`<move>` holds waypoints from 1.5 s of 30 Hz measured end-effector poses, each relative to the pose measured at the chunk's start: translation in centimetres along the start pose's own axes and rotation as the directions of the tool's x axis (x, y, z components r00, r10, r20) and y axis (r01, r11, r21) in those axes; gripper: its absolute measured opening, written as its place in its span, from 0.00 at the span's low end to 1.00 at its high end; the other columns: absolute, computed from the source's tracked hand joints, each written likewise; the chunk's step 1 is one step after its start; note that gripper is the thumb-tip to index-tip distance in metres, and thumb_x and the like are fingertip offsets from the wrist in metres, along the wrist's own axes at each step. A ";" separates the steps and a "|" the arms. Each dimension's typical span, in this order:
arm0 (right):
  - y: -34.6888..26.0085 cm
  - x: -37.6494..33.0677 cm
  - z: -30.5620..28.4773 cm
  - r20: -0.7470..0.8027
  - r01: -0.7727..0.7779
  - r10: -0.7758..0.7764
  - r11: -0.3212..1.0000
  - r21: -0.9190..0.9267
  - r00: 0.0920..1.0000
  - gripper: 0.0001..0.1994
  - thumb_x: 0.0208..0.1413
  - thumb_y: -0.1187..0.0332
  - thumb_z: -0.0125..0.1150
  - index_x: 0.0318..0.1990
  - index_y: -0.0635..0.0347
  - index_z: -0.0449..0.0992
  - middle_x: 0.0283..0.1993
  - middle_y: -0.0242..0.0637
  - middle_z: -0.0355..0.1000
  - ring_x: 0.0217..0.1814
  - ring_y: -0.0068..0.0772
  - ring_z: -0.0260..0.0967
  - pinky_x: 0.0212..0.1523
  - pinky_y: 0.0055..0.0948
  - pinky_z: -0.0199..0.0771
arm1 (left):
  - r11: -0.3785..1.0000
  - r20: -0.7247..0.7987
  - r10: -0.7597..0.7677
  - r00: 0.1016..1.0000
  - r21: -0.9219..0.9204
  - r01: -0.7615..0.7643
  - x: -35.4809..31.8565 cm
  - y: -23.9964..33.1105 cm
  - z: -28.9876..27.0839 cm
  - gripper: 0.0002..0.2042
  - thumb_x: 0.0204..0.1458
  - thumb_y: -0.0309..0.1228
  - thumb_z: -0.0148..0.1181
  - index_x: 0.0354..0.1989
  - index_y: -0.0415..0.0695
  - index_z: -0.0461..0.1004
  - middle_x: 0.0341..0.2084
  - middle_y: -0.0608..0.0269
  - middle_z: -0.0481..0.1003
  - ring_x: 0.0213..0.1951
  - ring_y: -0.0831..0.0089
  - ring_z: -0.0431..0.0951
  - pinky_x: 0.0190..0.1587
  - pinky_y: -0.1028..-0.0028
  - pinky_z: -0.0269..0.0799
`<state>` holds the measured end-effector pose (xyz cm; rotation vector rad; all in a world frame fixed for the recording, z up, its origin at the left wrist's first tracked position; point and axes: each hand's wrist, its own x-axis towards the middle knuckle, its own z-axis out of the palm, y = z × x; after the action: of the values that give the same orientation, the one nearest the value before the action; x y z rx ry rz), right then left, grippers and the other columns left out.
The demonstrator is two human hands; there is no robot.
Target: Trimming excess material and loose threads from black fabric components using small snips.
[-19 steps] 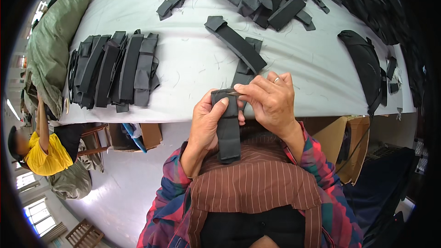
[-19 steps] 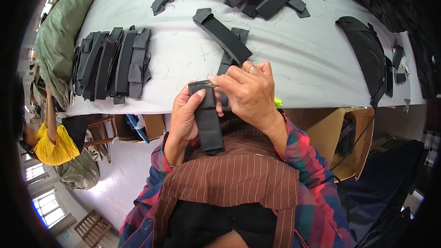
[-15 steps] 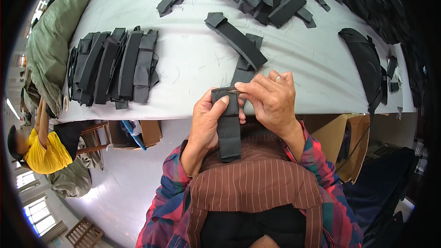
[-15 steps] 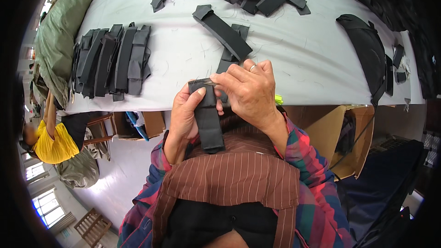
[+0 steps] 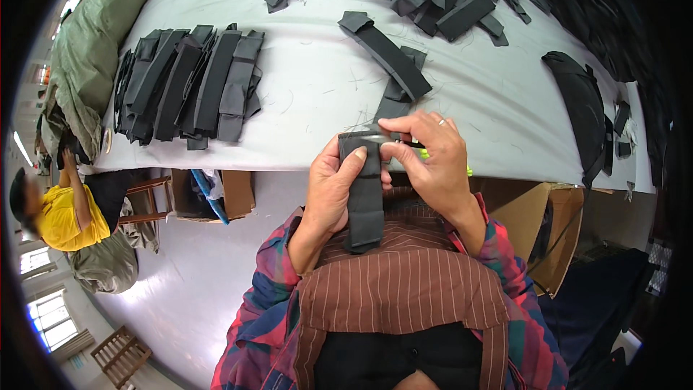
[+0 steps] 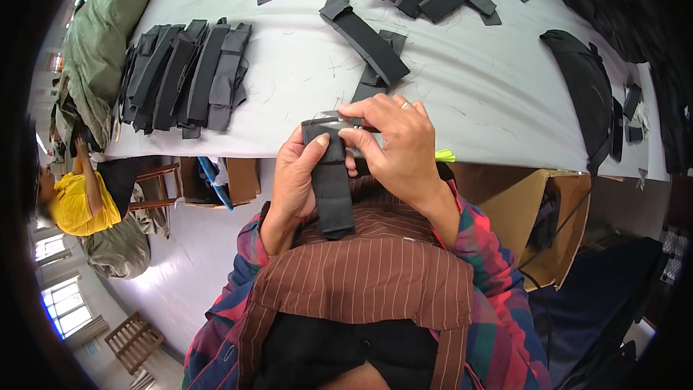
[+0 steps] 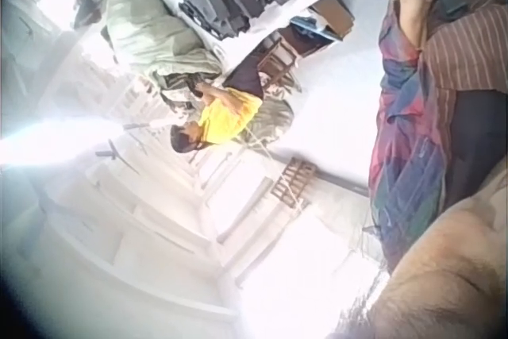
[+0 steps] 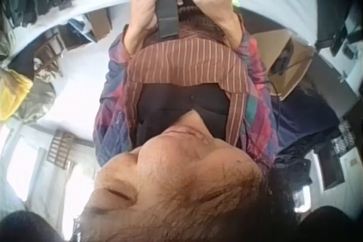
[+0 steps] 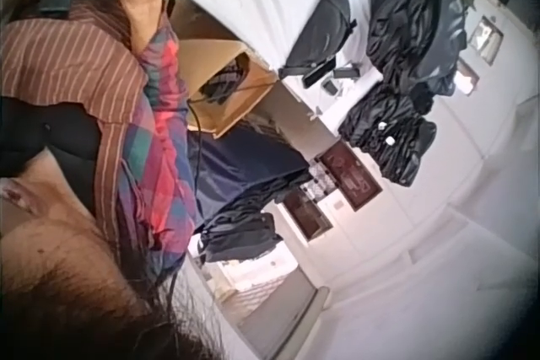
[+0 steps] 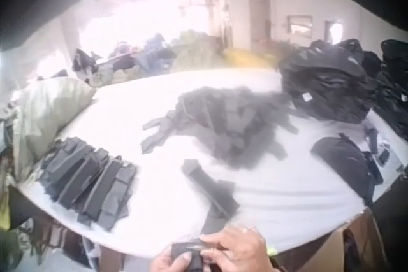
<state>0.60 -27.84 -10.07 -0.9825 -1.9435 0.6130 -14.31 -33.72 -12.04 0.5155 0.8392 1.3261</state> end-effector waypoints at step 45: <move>0.1 -4.5 0.9 0.127 0.103 -0.093 0.992 -0.073 0.988 0.11 0.42 0.65 0.68 0.36 0.50 0.78 0.22 0.28 0.66 0.25 0.32 0.59 0.30 0.31 0.51 | 0.928 -0.123 -0.254 0.959 -0.311 0.206 1.3 -0.6 -3.3 0.16 0.57 0.40 0.47 0.30 0.37 0.68 0.23 0.57 0.69 0.27 0.69 0.70 0.32 0.72 0.70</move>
<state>1.39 -31.56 -12.69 -0.9092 -2.1258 0.5555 -16.48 -33.04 -14.86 0.0703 0.7889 1.2564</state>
